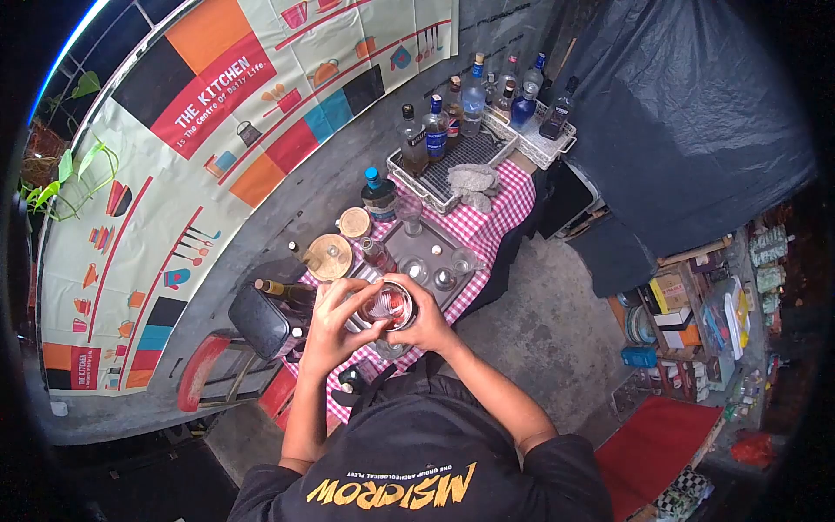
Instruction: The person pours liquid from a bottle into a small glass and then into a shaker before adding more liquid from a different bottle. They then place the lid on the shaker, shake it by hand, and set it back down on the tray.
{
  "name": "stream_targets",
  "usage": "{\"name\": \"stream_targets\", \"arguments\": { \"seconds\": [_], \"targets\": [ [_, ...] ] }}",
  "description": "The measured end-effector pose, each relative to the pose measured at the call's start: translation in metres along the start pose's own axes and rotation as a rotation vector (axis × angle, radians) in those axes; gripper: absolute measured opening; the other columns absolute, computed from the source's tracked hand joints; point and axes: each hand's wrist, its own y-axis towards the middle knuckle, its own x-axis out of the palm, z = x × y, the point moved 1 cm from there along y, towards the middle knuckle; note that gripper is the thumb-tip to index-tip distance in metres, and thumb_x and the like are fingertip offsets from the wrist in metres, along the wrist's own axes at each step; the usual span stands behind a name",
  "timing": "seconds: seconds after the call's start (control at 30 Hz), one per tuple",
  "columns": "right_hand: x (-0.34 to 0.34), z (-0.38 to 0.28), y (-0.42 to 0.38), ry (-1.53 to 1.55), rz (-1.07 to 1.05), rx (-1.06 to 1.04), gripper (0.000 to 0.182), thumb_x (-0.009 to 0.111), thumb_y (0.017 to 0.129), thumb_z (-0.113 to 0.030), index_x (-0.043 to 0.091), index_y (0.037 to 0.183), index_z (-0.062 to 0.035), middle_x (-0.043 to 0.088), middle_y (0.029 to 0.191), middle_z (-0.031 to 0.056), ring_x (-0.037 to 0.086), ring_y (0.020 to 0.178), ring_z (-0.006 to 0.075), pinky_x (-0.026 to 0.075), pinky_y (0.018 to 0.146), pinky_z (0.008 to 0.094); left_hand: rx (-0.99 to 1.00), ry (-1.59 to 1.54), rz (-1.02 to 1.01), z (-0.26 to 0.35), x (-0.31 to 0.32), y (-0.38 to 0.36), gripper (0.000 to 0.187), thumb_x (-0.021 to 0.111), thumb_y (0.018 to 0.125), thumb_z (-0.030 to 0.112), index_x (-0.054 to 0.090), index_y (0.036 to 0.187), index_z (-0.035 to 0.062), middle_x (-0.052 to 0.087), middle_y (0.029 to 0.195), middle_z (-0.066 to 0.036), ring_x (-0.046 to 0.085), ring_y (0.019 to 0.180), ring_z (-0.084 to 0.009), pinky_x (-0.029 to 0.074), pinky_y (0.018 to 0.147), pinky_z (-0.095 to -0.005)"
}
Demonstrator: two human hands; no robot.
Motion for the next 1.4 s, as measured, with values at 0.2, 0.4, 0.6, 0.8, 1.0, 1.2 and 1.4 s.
{"name": "stream_targets", "arguments": {
  "seconds": [0.2, 0.4, 0.6, 0.8, 1.0, 1.2, 1.4],
  "targets": [
    [0.0014, -0.0047, -0.0002, 0.001, 0.0, 0.002, 0.093, 0.096, 0.066, -0.012, 0.057, 0.149, -0.0003, 0.067, 0.14, 0.0096, 0.064, 0.133, 0.0203, 0.049, 0.117, 0.0379, 0.003, 0.007, -0.005, -0.0011, 0.0001, -0.0013, 0.069, 0.095, 0.074, 0.019, 0.076, 0.14, 0.0103, 0.073, 0.12, -0.009, 0.07, 0.11, -0.0275, 0.047, 0.096, -0.0424],
    [0.0015, -0.0057, -0.0003, -0.025, -0.003, -0.025, 0.093, 0.096, 0.066, -0.012, 0.057, 0.149, -0.0014, 0.067, 0.137, 0.01, 0.064, 0.131, 0.0196, 0.051, 0.114, 0.0361, 0.001, 0.017, -0.015, 0.0006, -0.0007, -0.0012, 0.07, 0.096, 0.073, 0.02, 0.076, 0.139, 0.01, 0.073, 0.12, -0.01, 0.07, 0.11, -0.0281, 0.047, 0.096, -0.0428],
    [0.003, -0.0063, -0.0004, 0.021, -0.001, 0.024, 0.094, 0.095, 0.065, -0.012, 0.057, 0.15, 0.0008, 0.066, 0.14, 0.0097, 0.064, 0.133, 0.0203, 0.049, 0.117, 0.0375, -0.001, 0.022, -0.019, 0.0021, -0.0015, -0.0009, 0.07, 0.096, 0.073, 0.02, 0.076, 0.14, 0.0096, 0.073, 0.12, -0.01, 0.07, 0.111, -0.0283, 0.048, 0.095, -0.0428],
    [0.0021, -0.005, 0.0007, -0.017, -0.004, -0.011, 0.093, 0.095, 0.065, -0.013, 0.057, 0.15, -0.0001, 0.066, 0.139, 0.0099, 0.063, 0.133, 0.0201, 0.049, 0.116, 0.037, -0.006, 0.026, -0.026, 0.001, -0.0019, -0.0016, 0.07, 0.096, 0.073, 0.019, 0.076, 0.14, 0.0098, 0.073, 0.12, -0.01, 0.07, 0.112, -0.0283, 0.048, 0.097, -0.0427],
    [0.0035, -0.0059, 0.0011, -0.029, 0.009, -0.035, 0.091, 0.094, 0.066, -0.013, 0.058, 0.148, -0.0019, 0.067, 0.137, 0.0097, 0.064, 0.131, 0.0201, 0.05, 0.114, 0.0366, -0.015, 0.018, -0.034, 0.0003, -0.0015, -0.002, 0.07, 0.096, 0.074, 0.02, 0.076, 0.14, 0.0102, 0.073, 0.121, -0.009, 0.07, 0.113, -0.0283, 0.048, 0.098, -0.0432],
    [0.0024, -0.0009, 0.0006, 0.001, -0.013, 0.007, 0.095, 0.094, 0.064, -0.011, 0.056, 0.151, 0.0011, 0.065, 0.142, 0.0101, 0.063, 0.134, 0.0202, 0.048, 0.118, 0.0372, -0.027, 0.026, -0.048, 0.0002, -0.0023, -0.0019, 0.07, 0.096, 0.075, 0.021, 0.076, 0.141, 0.011, 0.073, 0.121, -0.009, 0.069, 0.113, -0.0282, 0.047, 0.098, -0.044],
    [0.0036, 0.001, 0.0013, 0.022, -0.023, 0.006, 0.095, 0.094, 0.065, -0.01, 0.055, 0.151, 0.0007, 0.065, 0.142, 0.0099, 0.062, 0.134, 0.0196, 0.048, 0.118, 0.0375, -0.023, 0.036, -0.048, -0.0002, -0.0025, -0.0026, 0.068, 0.096, 0.075, 0.022, 0.076, 0.139, 0.0099, 0.072, 0.12, -0.008, 0.068, 0.112, -0.0275, 0.046, 0.097, -0.0428]
  ]
}}
